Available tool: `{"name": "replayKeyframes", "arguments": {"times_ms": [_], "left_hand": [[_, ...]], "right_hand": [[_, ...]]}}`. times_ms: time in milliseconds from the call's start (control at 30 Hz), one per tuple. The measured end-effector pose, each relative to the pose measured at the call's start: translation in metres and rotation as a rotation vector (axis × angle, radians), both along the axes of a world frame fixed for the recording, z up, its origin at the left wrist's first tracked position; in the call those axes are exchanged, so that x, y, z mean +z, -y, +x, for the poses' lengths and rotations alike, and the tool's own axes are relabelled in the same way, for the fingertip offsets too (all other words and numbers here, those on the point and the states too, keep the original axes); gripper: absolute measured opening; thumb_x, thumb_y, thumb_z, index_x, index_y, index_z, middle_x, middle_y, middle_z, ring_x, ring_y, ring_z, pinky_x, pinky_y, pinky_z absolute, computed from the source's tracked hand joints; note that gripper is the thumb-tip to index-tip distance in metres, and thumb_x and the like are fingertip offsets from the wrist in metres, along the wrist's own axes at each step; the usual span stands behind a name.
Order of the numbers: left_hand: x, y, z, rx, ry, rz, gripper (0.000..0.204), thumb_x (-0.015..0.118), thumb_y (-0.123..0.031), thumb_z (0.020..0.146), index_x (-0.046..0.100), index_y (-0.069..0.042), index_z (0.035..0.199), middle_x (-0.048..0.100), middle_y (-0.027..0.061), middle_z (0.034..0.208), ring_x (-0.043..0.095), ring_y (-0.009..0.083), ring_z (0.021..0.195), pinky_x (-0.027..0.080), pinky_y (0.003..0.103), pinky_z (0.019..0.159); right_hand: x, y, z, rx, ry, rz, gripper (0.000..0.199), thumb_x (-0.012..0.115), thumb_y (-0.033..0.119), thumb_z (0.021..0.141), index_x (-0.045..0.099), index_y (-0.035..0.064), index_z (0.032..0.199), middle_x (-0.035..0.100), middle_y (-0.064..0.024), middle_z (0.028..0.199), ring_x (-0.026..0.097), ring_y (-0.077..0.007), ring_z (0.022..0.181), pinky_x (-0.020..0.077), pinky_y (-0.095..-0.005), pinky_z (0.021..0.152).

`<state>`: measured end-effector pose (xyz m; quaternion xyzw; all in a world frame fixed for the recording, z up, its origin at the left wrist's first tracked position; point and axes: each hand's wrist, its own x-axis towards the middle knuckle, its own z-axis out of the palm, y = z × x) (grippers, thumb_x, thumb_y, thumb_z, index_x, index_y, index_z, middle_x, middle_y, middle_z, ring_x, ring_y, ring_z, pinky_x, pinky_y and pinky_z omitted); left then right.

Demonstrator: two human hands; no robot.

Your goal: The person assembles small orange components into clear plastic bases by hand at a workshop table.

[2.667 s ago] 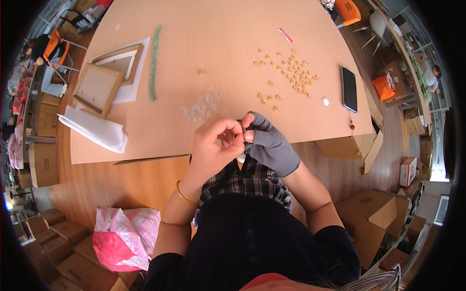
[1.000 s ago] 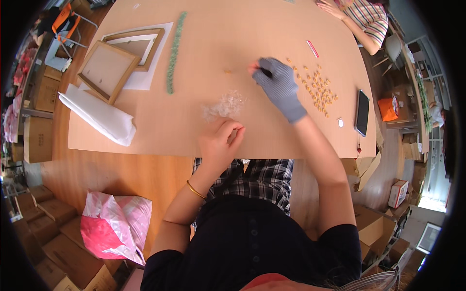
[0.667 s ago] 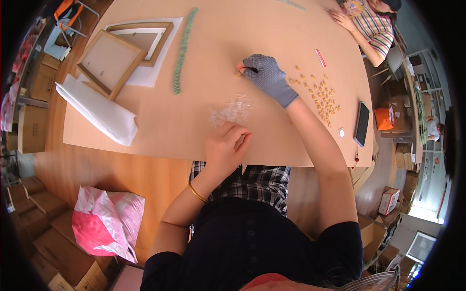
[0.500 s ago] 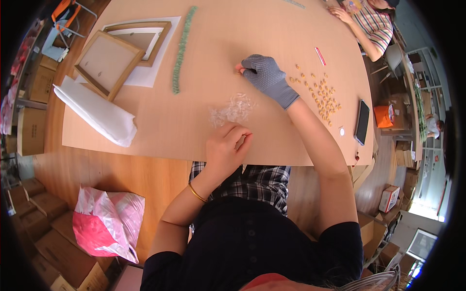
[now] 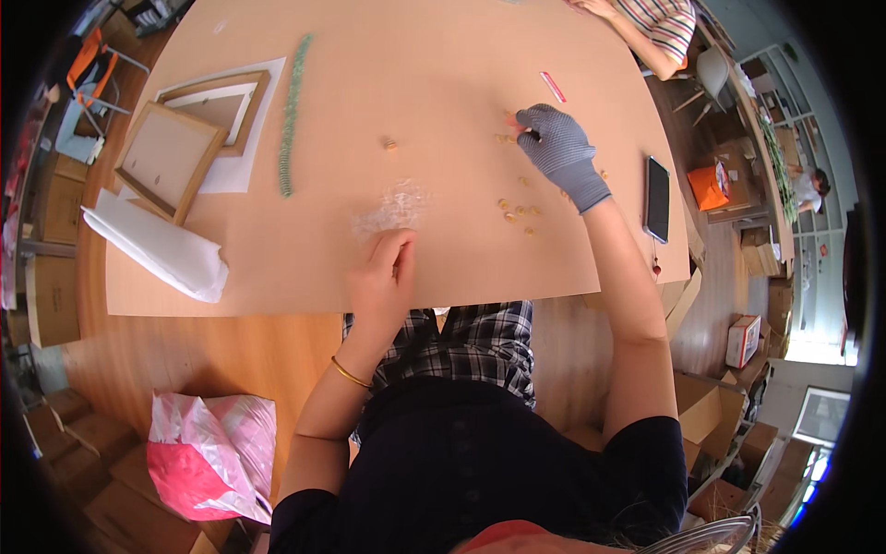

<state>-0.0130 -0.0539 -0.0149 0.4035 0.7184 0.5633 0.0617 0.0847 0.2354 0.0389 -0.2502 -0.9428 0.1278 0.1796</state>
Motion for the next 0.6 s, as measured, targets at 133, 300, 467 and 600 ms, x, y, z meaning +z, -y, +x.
{"name": "replayKeyframes", "arguments": {"times_ms": [133, 300, 467, 600], "left_hand": [[0.001, -0.001, 0.001, 0.022, -0.009, -0.056, 0.014, 0.065, 0.002, 0.089, 0.067, -0.003, 0.101, 0.068, 0.0122, 0.103, 0.068, 0.0226, 0.076, 0.055, 0.029, 0.063], [0.002, -0.002, 0.002, 0.059, -0.046, 0.022, 0.016, 0.065, 0.004, 0.089, 0.068, -0.004, 0.102, 0.067, 0.009, 0.099, 0.064, 0.0163, 0.072, 0.051, 0.025, 0.059], [0.014, -0.001, 0.002, 0.083, -0.021, 0.061, 0.017, 0.066, 0.004, 0.089, 0.069, -0.004, 0.103, 0.065, 0.0058, 0.094, 0.059, 0.01, 0.071, 0.045, 0.022, 0.056], [0.038, -0.014, 0.01, -0.05, 0.253, 0.182, 0.014, 0.068, 0.001, 0.089, 0.069, -0.002, 0.103, 0.067, 0.0042, 0.094, 0.06, 0.0061, 0.075, 0.047, 0.019, 0.059]], "right_hand": [[-0.021, -0.005, 0.006, 0.015, 0.126, 0.113, 0.018, 0.063, 0.016, 0.085, 0.071, 0.0153, 0.102, 0.067, -0.0062, 0.109, 0.066, -0.0283, 0.096, 0.0551, -0.041, 0.078], [-0.029, -0.007, -0.003, 0.05, 0.171, 0.1, 0.015, 0.063, 0.019, 0.086, 0.07, 0.0136, 0.098, 0.067, -0.0058, 0.11, 0.066, -0.029, 0.099, 0.055, -0.0427, 0.078], [-0.023, 0.031, 0.007, 0.168, -0.123, 0.001, 0.014, 0.067, 0.014, 0.086, 0.069, 0.0091, 0.099, 0.071, -0.0082, 0.097, 0.07, -0.0242, 0.089, 0.0563, -0.0374, 0.075], [0.007, 0.11, 0.021, 0.112, -0.379, -0.647, 0.016, 0.073, 0.008, 0.087, 0.068, 0.0049, 0.102, 0.072, -0.0065, 0.09, 0.068, -0.0138, 0.075, 0.0526, -0.0243, 0.065]]}}
